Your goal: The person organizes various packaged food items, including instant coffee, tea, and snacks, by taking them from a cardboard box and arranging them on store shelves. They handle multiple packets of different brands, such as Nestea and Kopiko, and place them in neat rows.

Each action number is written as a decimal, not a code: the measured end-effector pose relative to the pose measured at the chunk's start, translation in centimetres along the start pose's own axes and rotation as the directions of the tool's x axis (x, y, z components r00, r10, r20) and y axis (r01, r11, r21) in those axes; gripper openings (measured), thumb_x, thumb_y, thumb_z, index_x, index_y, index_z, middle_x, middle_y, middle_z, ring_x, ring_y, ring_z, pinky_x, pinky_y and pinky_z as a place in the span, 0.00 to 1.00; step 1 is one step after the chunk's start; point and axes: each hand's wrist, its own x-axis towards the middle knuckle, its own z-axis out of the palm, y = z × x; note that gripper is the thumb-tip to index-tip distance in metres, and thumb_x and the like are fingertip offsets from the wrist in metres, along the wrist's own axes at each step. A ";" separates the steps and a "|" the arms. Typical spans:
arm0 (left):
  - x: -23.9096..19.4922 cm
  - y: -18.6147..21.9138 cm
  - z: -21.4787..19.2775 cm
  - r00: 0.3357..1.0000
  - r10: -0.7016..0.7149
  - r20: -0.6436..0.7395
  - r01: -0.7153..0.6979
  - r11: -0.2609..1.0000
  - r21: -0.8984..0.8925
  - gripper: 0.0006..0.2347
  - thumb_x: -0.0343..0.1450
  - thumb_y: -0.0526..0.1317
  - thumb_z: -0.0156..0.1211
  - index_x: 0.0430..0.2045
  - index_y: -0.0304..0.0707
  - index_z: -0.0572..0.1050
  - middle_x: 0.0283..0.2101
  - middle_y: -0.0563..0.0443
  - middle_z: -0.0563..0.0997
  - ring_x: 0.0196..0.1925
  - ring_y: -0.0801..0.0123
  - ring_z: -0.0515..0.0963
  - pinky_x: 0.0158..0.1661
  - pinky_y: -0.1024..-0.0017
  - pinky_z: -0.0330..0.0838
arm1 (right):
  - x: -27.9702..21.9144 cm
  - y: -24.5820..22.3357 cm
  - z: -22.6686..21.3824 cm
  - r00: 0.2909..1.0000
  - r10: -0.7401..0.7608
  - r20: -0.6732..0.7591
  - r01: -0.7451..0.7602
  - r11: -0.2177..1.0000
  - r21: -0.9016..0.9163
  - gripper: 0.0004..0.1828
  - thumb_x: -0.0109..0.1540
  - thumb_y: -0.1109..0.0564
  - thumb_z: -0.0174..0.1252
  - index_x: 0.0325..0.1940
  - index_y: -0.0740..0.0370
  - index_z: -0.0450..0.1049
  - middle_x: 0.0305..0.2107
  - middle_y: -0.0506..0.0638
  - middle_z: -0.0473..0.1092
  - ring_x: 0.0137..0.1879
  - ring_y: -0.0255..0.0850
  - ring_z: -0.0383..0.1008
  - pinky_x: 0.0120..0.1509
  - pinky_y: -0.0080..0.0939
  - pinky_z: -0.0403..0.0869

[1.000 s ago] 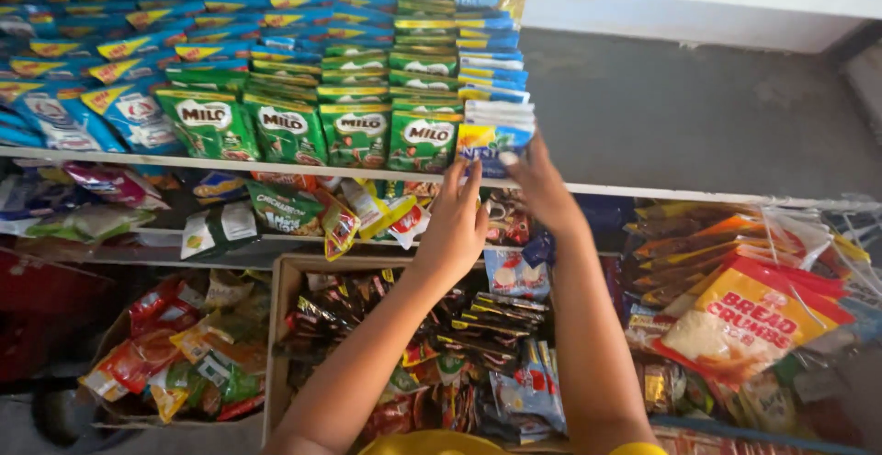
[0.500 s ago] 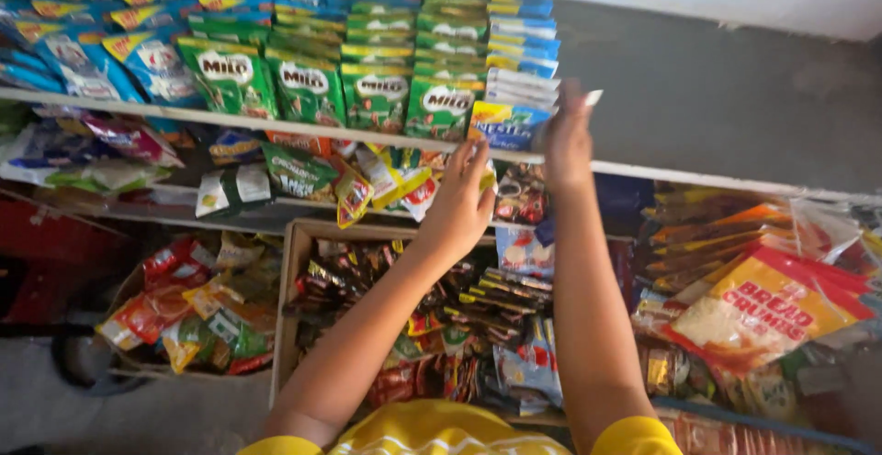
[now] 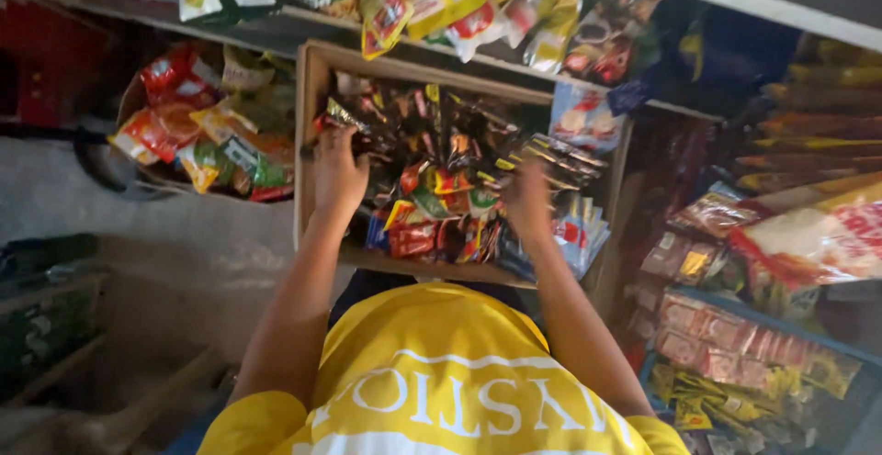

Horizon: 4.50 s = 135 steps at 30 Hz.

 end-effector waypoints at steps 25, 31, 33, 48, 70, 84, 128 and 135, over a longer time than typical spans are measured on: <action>-2.4 -5.9 -0.2 0.975 0.216 0.060 -0.091 0.623 -0.777 0.51 0.61 0.38 0.80 0.73 0.47 0.42 0.75 0.46 0.51 0.77 0.54 0.55 0.71 0.56 0.54 | 9.3 -31.7 -9.3 0.972 -0.177 0.152 0.107 0.918 0.382 0.15 0.64 0.74 0.56 0.50 0.64 0.81 0.45 0.49 0.79 0.49 0.33 0.76 0.54 0.33 0.73; -3.3 10.9 -9.8 0.845 0.472 -0.252 -0.429 0.317 -0.846 0.52 0.64 0.37 0.80 0.76 0.48 0.40 0.76 0.43 0.56 0.78 0.53 0.59 0.74 0.54 0.58 | 9.1 -33.1 -16.6 0.993 -0.115 -0.012 0.086 0.662 0.745 0.12 0.67 0.73 0.56 0.50 0.67 0.81 0.38 0.48 0.78 0.32 0.25 0.67 0.35 0.24 0.62; -3.8 13.5 -11.5 0.820 0.480 -0.313 -0.371 0.028 -0.928 0.49 0.64 0.39 0.81 0.75 0.46 0.45 0.71 0.44 0.63 0.74 0.54 0.64 0.73 0.53 0.62 | 9.0 -33.4 -17.3 1.000 -0.026 0.001 0.019 0.735 0.678 0.13 0.66 0.72 0.54 0.49 0.65 0.80 0.39 0.45 0.78 0.30 0.23 0.66 0.29 0.24 0.62; -0.5 14.5 -10.4 0.914 0.390 0.116 -0.042 0.375 -0.926 0.21 0.68 0.41 0.70 0.53 0.33 0.75 0.48 0.48 0.84 0.47 0.69 0.82 0.48 0.66 0.77 | 7.0 -25.4 -14.0 0.992 -0.053 0.111 -0.058 0.591 0.805 0.25 0.64 0.62 0.56 0.66 0.56 0.66 0.55 0.48 0.71 0.60 0.35 0.71 0.65 0.37 0.69; -0.3 15.9 -13.9 0.733 0.657 -0.176 -0.441 0.261 -0.859 0.38 0.64 0.39 0.76 0.69 0.33 0.58 0.65 0.41 0.72 0.67 0.60 0.73 0.63 0.63 0.68 | 7.2 -31.7 -21.3 0.859 0.066 -0.508 0.378 0.588 0.715 0.14 0.65 0.68 0.59 0.56 0.65 0.71 0.43 0.49 0.74 0.47 0.36 0.74 0.53 0.37 0.75; 3.7 16.6 -4.8 0.914 0.405 -0.023 -0.282 0.595 -0.753 0.10 0.77 0.36 0.57 0.51 0.33 0.80 0.43 0.46 0.85 0.43 0.65 0.81 0.45 0.66 0.76 | 5.2 -31.9 -22.8 0.783 0.324 -0.531 0.123 0.757 0.642 0.04 0.69 0.58 0.62 0.46 0.59 0.74 0.33 0.45 0.74 0.34 0.32 0.70 0.33 0.35 0.65; 4.5 20.2 -9.5 0.930 0.366 -0.034 -0.167 0.340 -0.926 0.12 0.81 0.39 0.50 0.55 0.34 0.76 0.42 0.54 0.81 0.37 0.75 0.76 0.38 0.71 0.70 | 4.0 -32.8 -22.5 0.886 0.096 -0.454 0.280 0.670 0.688 0.20 0.59 0.62 0.67 0.54 0.68 0.72 0.44 0.52 0.76 0.48 0.39 0.79 0.57 0.39 0.77; 1.8 21.8 -13.0 0.904 0.418 0.092 -0.005 0.226 -0.974 0.19 0.78 0.46 0.46 0.64 0.41 0.68 0.53 0.52 0.80 0.49 0.70 0.80 0.49 0.68 0.75 | 5.5 -30.5 -20.4 0.930 0.133 -0.343 0.167 0.678 0.716 0.16 0.61 0.65 0.65 0.52 0.69 0.73 0.42 0.52 0.78 0.46 0.39 0.80 0.55 0.40 0.78</action>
